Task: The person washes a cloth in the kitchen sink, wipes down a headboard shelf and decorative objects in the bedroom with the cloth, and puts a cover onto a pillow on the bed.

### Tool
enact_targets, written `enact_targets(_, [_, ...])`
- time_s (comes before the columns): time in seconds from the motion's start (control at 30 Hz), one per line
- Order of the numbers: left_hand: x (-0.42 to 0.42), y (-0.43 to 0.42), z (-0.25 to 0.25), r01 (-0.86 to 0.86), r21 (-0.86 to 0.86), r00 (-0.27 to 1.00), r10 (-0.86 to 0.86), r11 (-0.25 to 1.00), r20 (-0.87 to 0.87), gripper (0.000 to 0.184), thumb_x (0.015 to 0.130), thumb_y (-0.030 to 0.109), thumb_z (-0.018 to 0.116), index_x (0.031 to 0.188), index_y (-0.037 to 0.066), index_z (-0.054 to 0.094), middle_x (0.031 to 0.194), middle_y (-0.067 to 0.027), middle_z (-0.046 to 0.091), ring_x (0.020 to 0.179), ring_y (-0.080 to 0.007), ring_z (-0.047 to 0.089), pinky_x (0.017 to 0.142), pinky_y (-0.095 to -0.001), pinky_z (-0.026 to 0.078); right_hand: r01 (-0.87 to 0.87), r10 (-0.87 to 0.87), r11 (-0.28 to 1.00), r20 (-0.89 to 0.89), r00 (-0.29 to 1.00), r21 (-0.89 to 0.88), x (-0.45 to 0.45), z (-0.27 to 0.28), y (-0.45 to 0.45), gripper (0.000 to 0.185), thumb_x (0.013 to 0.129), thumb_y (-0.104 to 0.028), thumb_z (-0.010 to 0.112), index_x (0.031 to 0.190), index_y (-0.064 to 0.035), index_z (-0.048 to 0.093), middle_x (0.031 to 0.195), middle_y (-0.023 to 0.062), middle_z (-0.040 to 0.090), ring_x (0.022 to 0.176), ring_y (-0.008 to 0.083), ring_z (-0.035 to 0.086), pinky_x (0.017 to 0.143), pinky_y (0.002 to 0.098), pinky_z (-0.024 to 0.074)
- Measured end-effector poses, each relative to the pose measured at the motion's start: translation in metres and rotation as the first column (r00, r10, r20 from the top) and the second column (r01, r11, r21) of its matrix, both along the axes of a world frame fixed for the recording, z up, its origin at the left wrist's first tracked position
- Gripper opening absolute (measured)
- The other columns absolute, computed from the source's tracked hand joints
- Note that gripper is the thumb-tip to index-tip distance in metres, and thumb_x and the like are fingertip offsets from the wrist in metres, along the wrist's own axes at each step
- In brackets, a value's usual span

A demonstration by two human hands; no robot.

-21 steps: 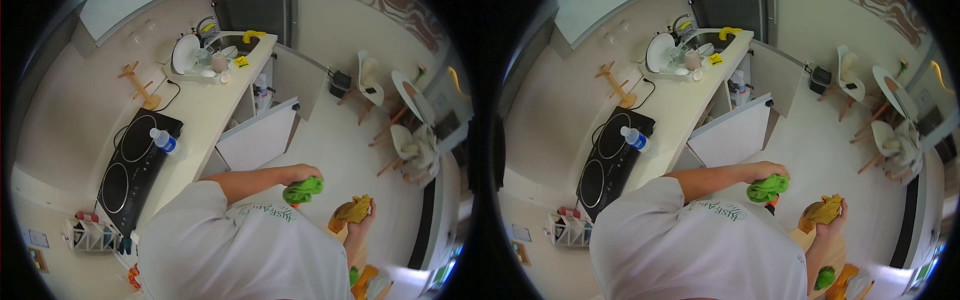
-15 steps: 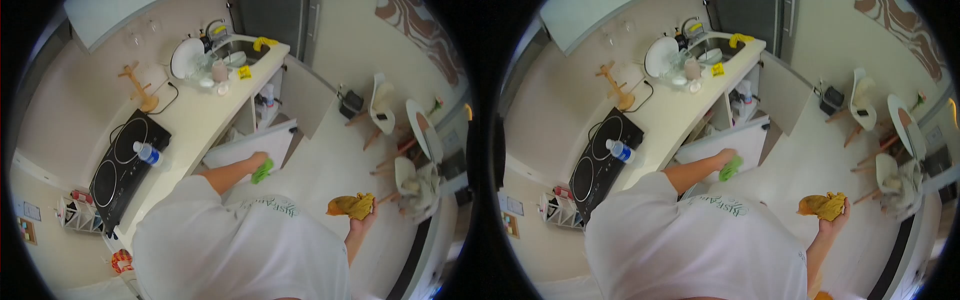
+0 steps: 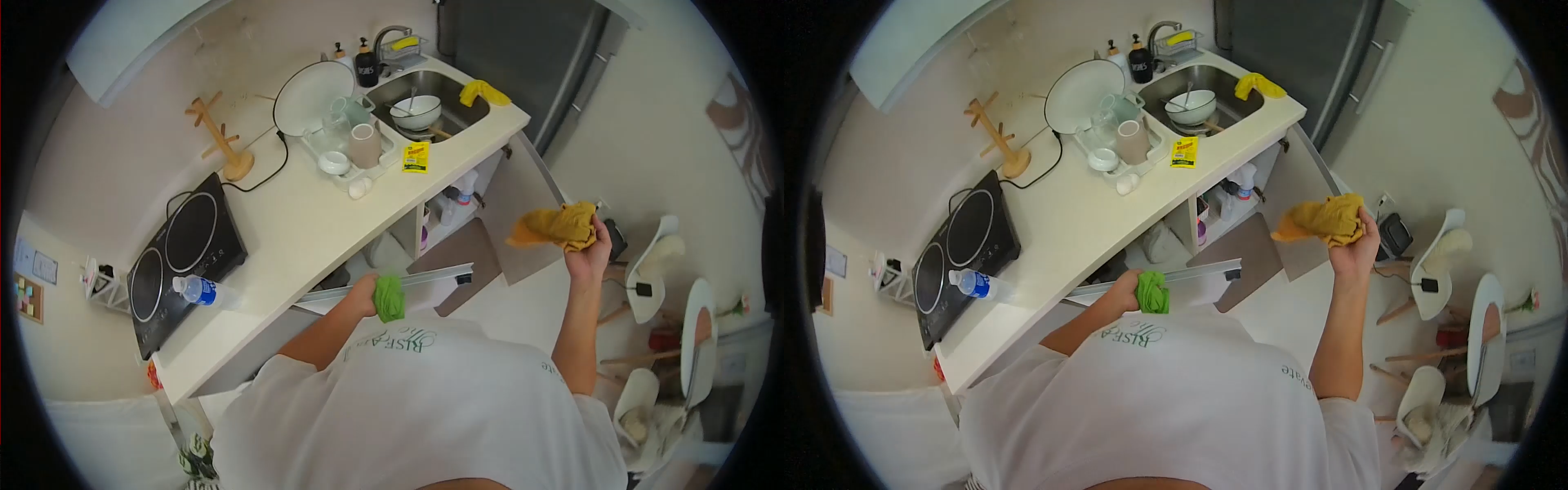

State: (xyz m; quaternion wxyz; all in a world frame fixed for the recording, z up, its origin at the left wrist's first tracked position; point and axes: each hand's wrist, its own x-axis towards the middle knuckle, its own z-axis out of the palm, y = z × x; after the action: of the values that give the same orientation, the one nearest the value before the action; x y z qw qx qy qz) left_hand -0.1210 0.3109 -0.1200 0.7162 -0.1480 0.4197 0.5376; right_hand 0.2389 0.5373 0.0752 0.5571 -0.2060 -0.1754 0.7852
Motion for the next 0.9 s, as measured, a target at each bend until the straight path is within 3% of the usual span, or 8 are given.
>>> enact_targets(0.27, [0.005, 0.025, 0.022, -0.133, -0.149, 0.966, 0.094, 0.98, -0.243, 0.033, 0.092, 0.023, 0.035, 0.101, -0.001, 0.055, 0.091, -0.0154, 0.061, 0.079, -0.029, 0.062, 0.072, -0.044, 0.052, -0.097, 0.096, 0.995, 0.06, 0.994, 0.006, -0.066, 0.003, 0.174, 0.028, 0.089, -0.013, 0.046, 0.112, 0.0027, 0.049, 0.113, 0.0159, 0.056, 0.104, 0.0304, 0.055, 0.091, 0.0423, 0.0442])
enact_targets(0.37, [0.008, 0.05, 0.051, -0.156, -0.229, 0.949, 0.082, 0.961, -0.305, 0.031, 0.092, 0.025, 0.041, 0.101, -0.001, 0.055, 0.09, -0.0138, 0.061, 0.077, -0.0278, 0.062, 0.07, -0.0408, 0.053, -0.099, 0.08, 0.991, 0.188, 0.979, 0.091, -0.103, 0.015, 0.237, 0.028, 0.089, -0.011, 0.048, 0.113, 0.0022, 0.048, 0.111, 0.0149, 0.055, 0.101, 0.0282, 0.056, 0.087, 0.0407, 0.0462])
enact_targets(0.5, [-0.004, 0.114, 0.072, -0.164, -0.113, 0.94, 0.12, 0.98, -0.32, 0.029, 0.089, 0.028, 0.052, 0.099, 0.002, 0.058, 0.087, -0.0101, 0.061, 0.072, -0.0232, 0.063, 0.065, -0.0359, 0.054, -0.04, -0.059, 0.978, 0.453, 0.89, 0.206, -0.157, -0.007, 0.335, 0.032, 0.088, -0.013, 0.054, 0.116, 0.001, 0.048, 0.108, 0.0136, 0.055, 0.1, 0.0251, 0.057, 0.085, 0.0374, 0.0474])
enact_targets(0.6, [-0.004, 0.186, 0.116, -0.213, -0.103, 0.915, 0.162, 0.972, -0.369, 0.029, 0.088, 0.03, 0.054, 0.099, 0.004, 0.058, 0.086, -0.0085, 0.061, 0.073, -0.0217, 0.062, 0.066, -0.0353, 0.054, -0.278, -0.283, 0.838, 0.809, 0.515, 0.469, -0.193, -0.072, 0.419, 0.034, 0.086, -0.016, 0.057, 0.114, 0.0007, 0.052, 0.11, 0.0139, 0.057, 0.099, 0.0271, 0.058, 0.087, 0.0365, 0.046])
enact_targets(0.67, [-0.005, 0.222, 0.132, -0.236, -0.062, 0.909, 0.198, 0.97, -0.366, 0.031, 0.087, 0.031, 0.056, 0.103, 0.004, 0.057, 0.087, -0.0078, 0.061, 0.075, -0.0209, 0.062, 0.068, -0.0342, 0.054, -0.663, -0.261, 0.707, 0.962, 0.077, 0.245, -0.204, -0.108, 0.455, 0.034, 0.082, -0.018, 0.061, 0.11, 0.0016, 0.056, 0.107, 0.015, 0.06, 0.097, 0.0268, 0.059, 0.088, 0.0342, 0.0446])
enact_targets(0.73, [-0.011, 0.252, 0.142, -0.273, -0.023, 0.904, 0.249, 0.962, -0.347, 0.032, 0.087, 0.032, 0.056, 0.104, 0.004, 0.056, 0.089, -0.0079, 0.061, 0.077, -0.0208, 0.062, 0.07, -0.0339, 0.053, -0.741, -0.446, 0.628, 0.89, -0.095, 0.236, -0.214, -0.126, 0.463, 0.037, 0.08, -0.019, 0.063, 0.11, 0.0017, 0.057, 0.103, 0.0172, 0.062, 0.098, 0.0266, 0.059, 0.088, 0.0351, 0.0438])
enact_targets(0.83, [-0.011, 0.275, 0.162, -0.405, -0.008, 0.856, 0.376, 0.914, -0.356, 0.033, 0.086, 0.031, 0.056, 0.105, 0.004, 0.056, 0.09, -0.0075, 0.061, 0.077, -0.0208, 0.062, 0.072, -0.0349, 0.053, -0.625, -0.802, 0.454, 0.597, 0.023, 0.635, -0.242, -0.095, 0.444, 0.041, 0.078, -0.023, 0.064, 0.111, 0.0008, 0.058, 0.102, 0.0178, 0.061, 0.096, 0.0268, 0.059, 0.086, 0.0347, 0.0437])
enact_targets(0.9, [-0.013, 0.271, 0.155, -0.426, -0.036, 0.864, 0.394, 0.904, -0.314, 0.033, 0.086, 0.03, 0.056, 0.105, 0.004, 0.056, 0.09, -0.0076, 0.061, 0.078, -0.0212, 0.062, 0.073, -0.0357, 0.053, -0.758, -0.409, 0.505, 0.888, 0.212, 0.414, -0.279, -0.109, 0.444, 0.045, 0.079, -0.028, 0.064, 0.114, -0.0013, 0.056, 0.104, 0.0172, 0.06, 0.096, 0.0282, 0.057, 0.086, 0.0362, 0.0433])
